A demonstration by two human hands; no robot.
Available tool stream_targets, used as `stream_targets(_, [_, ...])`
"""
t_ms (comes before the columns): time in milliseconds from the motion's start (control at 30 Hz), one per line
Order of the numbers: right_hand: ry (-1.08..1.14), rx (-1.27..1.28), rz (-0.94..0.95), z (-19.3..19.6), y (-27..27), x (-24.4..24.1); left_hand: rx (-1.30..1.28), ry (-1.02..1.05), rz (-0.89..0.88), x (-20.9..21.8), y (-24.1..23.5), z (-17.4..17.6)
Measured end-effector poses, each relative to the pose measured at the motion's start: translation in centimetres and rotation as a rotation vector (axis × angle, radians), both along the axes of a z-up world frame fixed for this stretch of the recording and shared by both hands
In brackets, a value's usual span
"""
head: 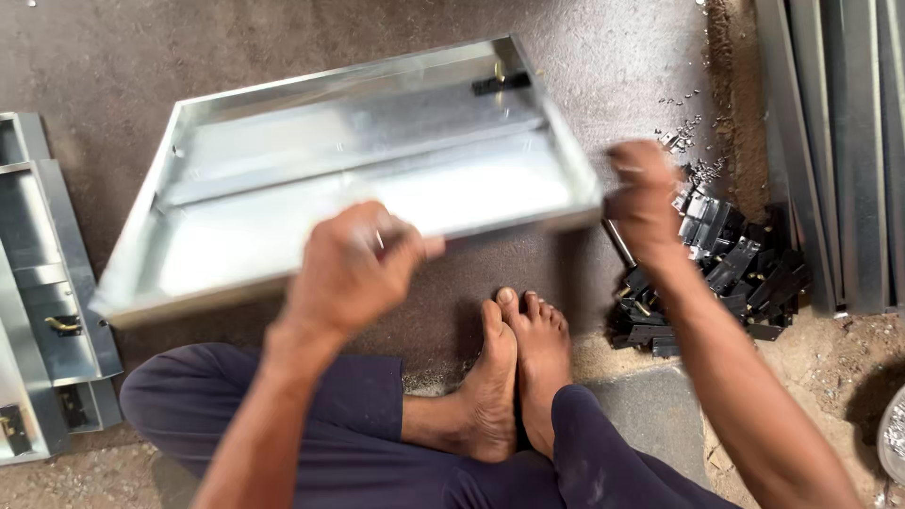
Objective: The person assembles metal panels by placing a black metal component onto a galvanized sheet and securing it using a hammer to drive pins or rivets.
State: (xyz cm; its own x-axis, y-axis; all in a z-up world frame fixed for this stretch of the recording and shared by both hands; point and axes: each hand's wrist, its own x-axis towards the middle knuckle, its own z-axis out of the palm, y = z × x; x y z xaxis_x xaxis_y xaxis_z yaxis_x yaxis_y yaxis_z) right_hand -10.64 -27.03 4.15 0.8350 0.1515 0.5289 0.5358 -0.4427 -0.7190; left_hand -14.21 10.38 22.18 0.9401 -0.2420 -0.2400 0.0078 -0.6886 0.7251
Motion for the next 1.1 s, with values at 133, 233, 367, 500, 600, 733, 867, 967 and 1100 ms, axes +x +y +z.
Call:
stream_targets(133, [0.278, -0.154, 0.012, -0.6, 9.8, 4.8, 0.018, -0.48, -0.086, 7.4, 1.3, 3.7])
stream_targets(233, [0.478, -0.242, -0.17, -1.3, 13.7, 8.6, 0.045, -0.652, -0.181, 10.5, 1.4, 5.2])
stream_targets(367, [0.46, -0.081, -0.058, -2.3, 10.5, 6.2, -0.085, -0.358, -0.068, 8.1, 0.7, 4.0])
stream_targets(500, [0.317, -0.214, -0.171, 1.3, 1.8, -2.4, -0.102, -0.187, 0.078, -0.9, -2.3, -2.4])
stream_targets(600, [0.377, -0.521, -0.401, 5.5, -2.0, -9.9, -0.05, -0.07, 0.03, -4.6, -3.7, -9.1])
stream_targets(733, [0.577, -0.911, -0.474, 7.7, -3.8, -14.8, -0.027, -0.285, -0.001, -6.8, -3.6, -14.4])
stream_targets(867, [0.791, -1.114, -0.458, 6.5, -5.6, -16.3, 0.019, -0.185, -0.067, -6.2, -2.8, -15.1])
stream_targets(967, [0.906, -1.089, -0.515, 6.5, -7.6, -17.0, -0.068, -0.13, -0.072, -3.4, -2.4, -14.9])
stream_targets(1100, [0.858, -0.935, -0.496, 7.5, -7.9, -17.2, -0.045, -0.473, 0.143, 6.5, -3.3, -16.6])
